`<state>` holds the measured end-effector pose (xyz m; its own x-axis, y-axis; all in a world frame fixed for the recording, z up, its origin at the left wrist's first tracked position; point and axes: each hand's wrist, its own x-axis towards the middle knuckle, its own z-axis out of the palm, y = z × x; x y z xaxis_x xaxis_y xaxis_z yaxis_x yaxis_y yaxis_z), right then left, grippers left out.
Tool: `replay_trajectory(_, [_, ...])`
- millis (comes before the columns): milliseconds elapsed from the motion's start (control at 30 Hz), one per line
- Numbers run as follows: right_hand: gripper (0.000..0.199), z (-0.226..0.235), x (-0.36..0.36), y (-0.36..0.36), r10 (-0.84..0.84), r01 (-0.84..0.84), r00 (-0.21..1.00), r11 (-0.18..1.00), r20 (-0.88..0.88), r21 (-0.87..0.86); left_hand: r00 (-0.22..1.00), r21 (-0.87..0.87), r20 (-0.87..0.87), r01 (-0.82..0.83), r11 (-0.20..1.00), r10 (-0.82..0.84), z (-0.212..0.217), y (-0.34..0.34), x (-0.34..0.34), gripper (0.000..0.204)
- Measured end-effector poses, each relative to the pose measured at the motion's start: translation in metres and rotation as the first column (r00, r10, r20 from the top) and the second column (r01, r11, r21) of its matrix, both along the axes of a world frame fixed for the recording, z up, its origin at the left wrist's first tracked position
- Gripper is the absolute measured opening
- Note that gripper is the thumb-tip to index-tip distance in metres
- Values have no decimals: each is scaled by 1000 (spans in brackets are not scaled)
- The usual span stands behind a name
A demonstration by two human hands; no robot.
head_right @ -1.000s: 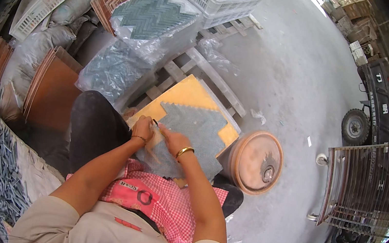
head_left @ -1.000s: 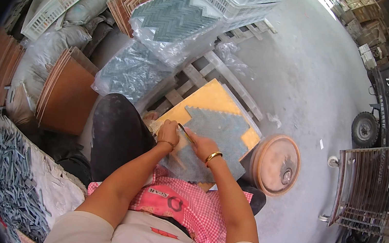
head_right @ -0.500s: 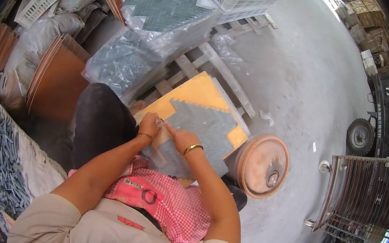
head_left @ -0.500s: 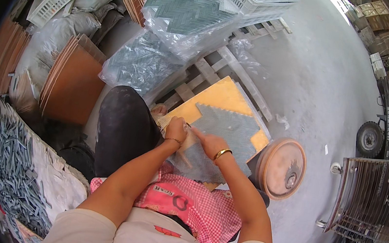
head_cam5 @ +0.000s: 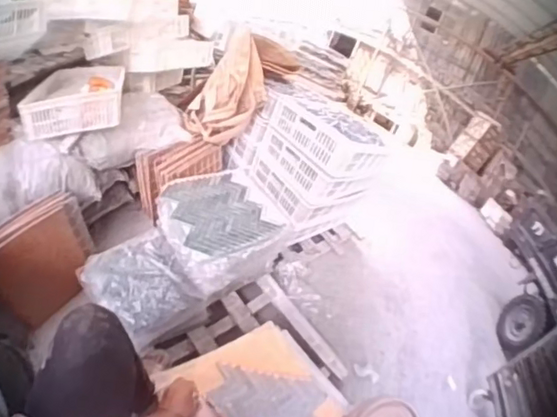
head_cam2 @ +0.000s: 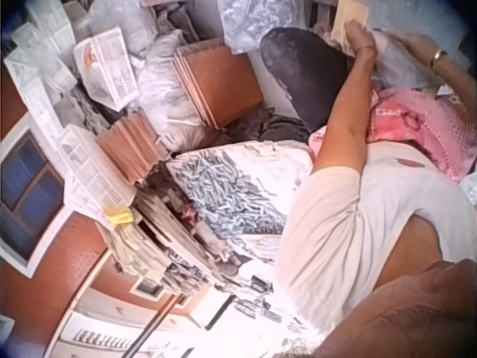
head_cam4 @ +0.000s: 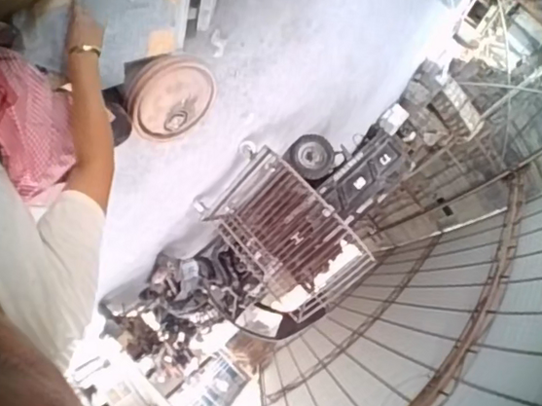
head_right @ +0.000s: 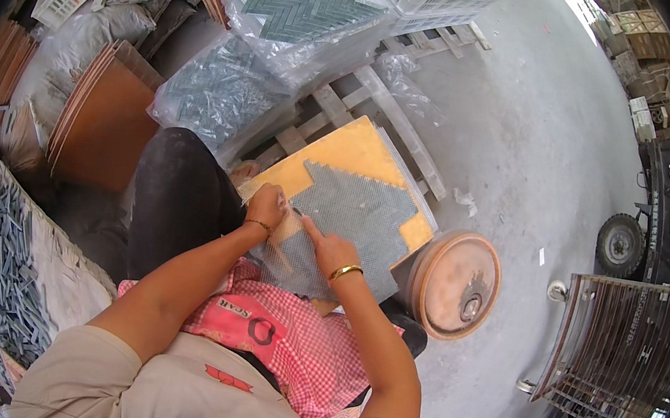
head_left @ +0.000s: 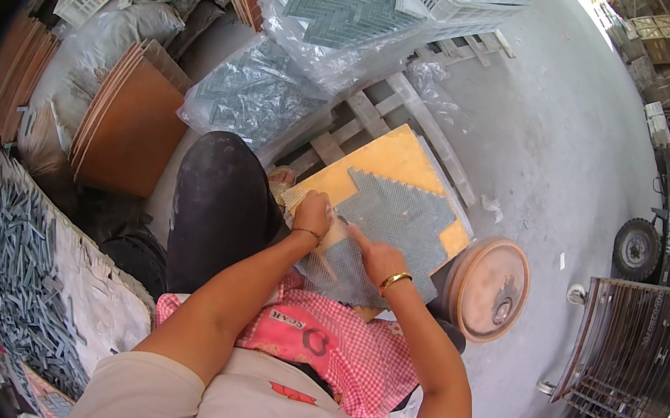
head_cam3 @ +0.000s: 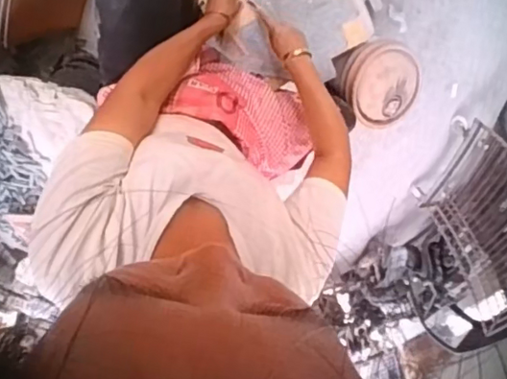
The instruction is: The person uses a utility knife to cut a gray mosaic tile sheet placed on a yellow foam board. They repeatedly score and snap the tile, then stack the cut pieces with other finished tiles nearby.
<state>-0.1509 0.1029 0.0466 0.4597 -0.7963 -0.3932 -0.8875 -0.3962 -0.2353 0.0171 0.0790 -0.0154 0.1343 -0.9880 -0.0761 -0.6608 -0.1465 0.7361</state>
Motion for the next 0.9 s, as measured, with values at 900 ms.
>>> replay_trajectory(900, [57, 10, 13, -8, 36, -30, 995, 997, -96, 67, 991, 40, 93, 95, 995, -98, 6, 9, -2, 8])
